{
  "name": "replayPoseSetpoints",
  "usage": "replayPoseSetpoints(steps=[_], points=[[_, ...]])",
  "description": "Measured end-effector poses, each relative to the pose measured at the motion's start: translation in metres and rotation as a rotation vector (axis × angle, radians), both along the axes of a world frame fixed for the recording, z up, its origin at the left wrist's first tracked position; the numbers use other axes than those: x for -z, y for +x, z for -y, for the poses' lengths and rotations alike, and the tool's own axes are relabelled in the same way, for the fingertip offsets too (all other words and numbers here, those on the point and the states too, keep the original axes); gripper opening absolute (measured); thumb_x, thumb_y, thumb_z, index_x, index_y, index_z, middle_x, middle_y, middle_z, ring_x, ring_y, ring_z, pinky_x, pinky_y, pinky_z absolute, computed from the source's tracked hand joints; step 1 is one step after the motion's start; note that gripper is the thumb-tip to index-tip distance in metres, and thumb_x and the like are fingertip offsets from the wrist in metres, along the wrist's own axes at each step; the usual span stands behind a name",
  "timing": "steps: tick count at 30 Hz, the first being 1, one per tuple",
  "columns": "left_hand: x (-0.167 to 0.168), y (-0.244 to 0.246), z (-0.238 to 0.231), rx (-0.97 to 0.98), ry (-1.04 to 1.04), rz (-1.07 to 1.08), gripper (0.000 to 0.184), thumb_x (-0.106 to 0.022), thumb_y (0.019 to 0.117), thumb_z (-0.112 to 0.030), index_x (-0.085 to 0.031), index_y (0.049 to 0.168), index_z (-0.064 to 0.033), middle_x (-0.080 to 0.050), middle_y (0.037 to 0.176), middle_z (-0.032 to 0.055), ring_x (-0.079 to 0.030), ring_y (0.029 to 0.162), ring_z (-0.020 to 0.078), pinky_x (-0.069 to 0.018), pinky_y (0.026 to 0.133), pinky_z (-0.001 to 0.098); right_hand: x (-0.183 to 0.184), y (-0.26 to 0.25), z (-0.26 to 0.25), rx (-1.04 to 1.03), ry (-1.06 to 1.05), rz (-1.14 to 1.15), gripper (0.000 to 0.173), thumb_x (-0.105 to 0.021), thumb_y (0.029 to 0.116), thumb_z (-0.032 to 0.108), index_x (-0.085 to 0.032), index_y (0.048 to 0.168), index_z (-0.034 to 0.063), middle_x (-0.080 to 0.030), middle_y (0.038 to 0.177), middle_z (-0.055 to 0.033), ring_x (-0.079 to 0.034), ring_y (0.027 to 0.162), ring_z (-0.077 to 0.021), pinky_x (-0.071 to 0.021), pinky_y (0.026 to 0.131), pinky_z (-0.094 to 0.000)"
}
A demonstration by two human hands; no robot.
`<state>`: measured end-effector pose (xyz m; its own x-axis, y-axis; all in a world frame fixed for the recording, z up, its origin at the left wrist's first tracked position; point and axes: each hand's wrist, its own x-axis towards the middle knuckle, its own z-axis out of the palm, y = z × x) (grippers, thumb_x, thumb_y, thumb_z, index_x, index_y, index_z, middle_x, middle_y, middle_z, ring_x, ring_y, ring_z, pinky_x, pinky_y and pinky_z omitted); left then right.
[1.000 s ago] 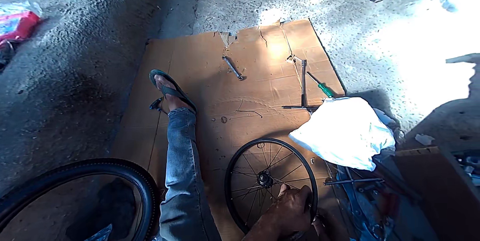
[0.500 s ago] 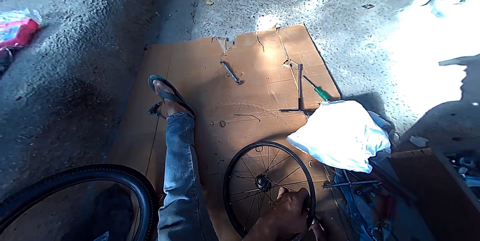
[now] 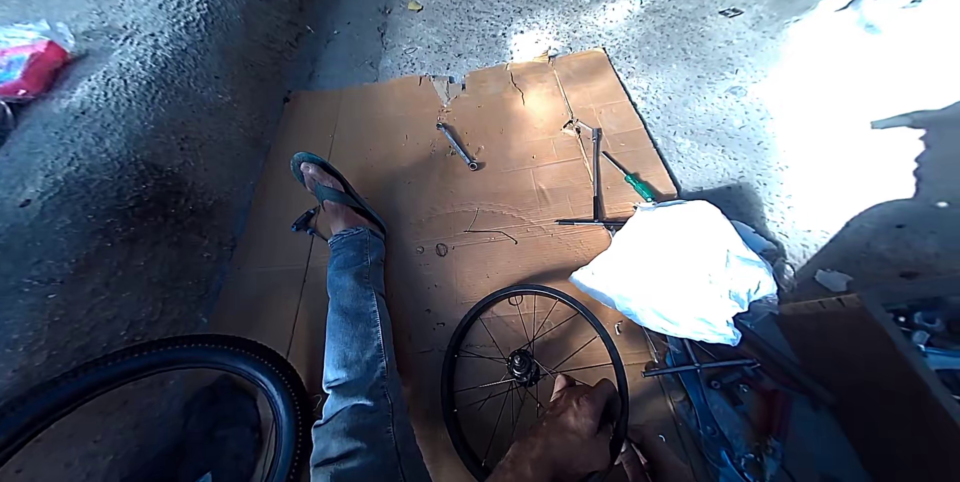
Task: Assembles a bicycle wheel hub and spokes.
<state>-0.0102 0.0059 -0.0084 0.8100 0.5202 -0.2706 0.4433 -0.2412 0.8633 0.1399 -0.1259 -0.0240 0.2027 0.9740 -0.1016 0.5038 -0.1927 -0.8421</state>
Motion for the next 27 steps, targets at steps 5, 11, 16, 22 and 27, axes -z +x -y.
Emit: replayPoseSetpoints(steps=[5, 11, 16, 22, 27], points=[[0.001, 0.002, 0.004, -0.019, 0.055, -0.051, 0.020, -0.054, 0.0964, -0.020, -0.062, 0.111, -0.0098, -0.069, 0.095, 0.0087, -0.066, 0.099, 0.0232, -0.0390, 0.106, 0.0518, -0.003, 0.001, -0.002, 0.025, -0.018, -0.052, 0.021, -0.062, 0.0942, 0.008, -0.066, 0.111, -0.0045, -0.072, 0.101, -0.0146, -0.071, 0.087, -0.0179, -0.0606, 0.080, -0.0371], [-0.004, 0.000, -0.002, 0.031, -0.039, -0.032, 0.024, -0.060, 0.0924, -0.019, -0.062, 0.113, -0.0069, -0.069, 0.098, 0.0105, -0.066, 0.099, 0.0243, -0.0437, 0.102, 0.0523, -0.003, 0.000, -0.002, 0.048, -0.051, -0.070, 0.019, -0.063, 0.0929, 0.007, -0.068, 0.107, -0.0044, -0.071, 0.095, -0.0150, -0.070, 0.081, -0.0197, -0.0594, 0.075, -0.0391], [0.003, 0.004, 0.005, -0.036, 0.074, -0.053, 0.018, -0.054, 0.0963, -0.021, -0.064, 0.107, -0.0107, -0.069, 0.093, 0.0066, -0.066, 0.097, 0.0216, -0.0386, 0.105, 0.0496, -0.004, -0.001, -0.003, 0.063, -0.060, -0.082, 0.019, -0.065, 0.0926, 0.008, -0.067, 0.108, -0.0029, -0.071, 0.094, -0.0124, -0.069, 0.082, -0.0163, -0.0592, 0.076, -0.0356], [-0.004, 0.003, 0.003, -0.005, 0.037, -0.089, 0.024, -0.055, 0.0962, -0.021, -0.060, 0.115, -0.0078, -0.069, 0.097, 0.0097, -0.066, 0.099, 0.0235, -0.0401, 0.105, 0.0504, -0.001, -0.001, -0.003, 0.089, -0.072, -0.147, 0.021, -0.067, 0.0921, 0.007, -0.066, 0.110, -0.0031, -0.072, 0.099, -0.0114, -0.070, 0.088, -0.0151, -0.0599, 0.082, -0.0347], [-0.002, 0.001, 0.003, -0.016, 0.004, -0.039, 0.020, -0.055, 0.0952, -0.017, -0.063, 0.112, -0.0093, -0.070, 0.099, 0.0080, -0.066, 0.102, 0.0217, -0.0378, 0.108, 0.0501, 0.007, 0.000, -0.001, 0.089, -0.068, -0.150, 0.021, -0.066, 0.0908, 0.005, -0.066, 0.110, -0.0019, -0.073, 0.099, -0.0097, -0.071, 0.088, -0.0129, -0.0611, 0.081, -0.0327]])
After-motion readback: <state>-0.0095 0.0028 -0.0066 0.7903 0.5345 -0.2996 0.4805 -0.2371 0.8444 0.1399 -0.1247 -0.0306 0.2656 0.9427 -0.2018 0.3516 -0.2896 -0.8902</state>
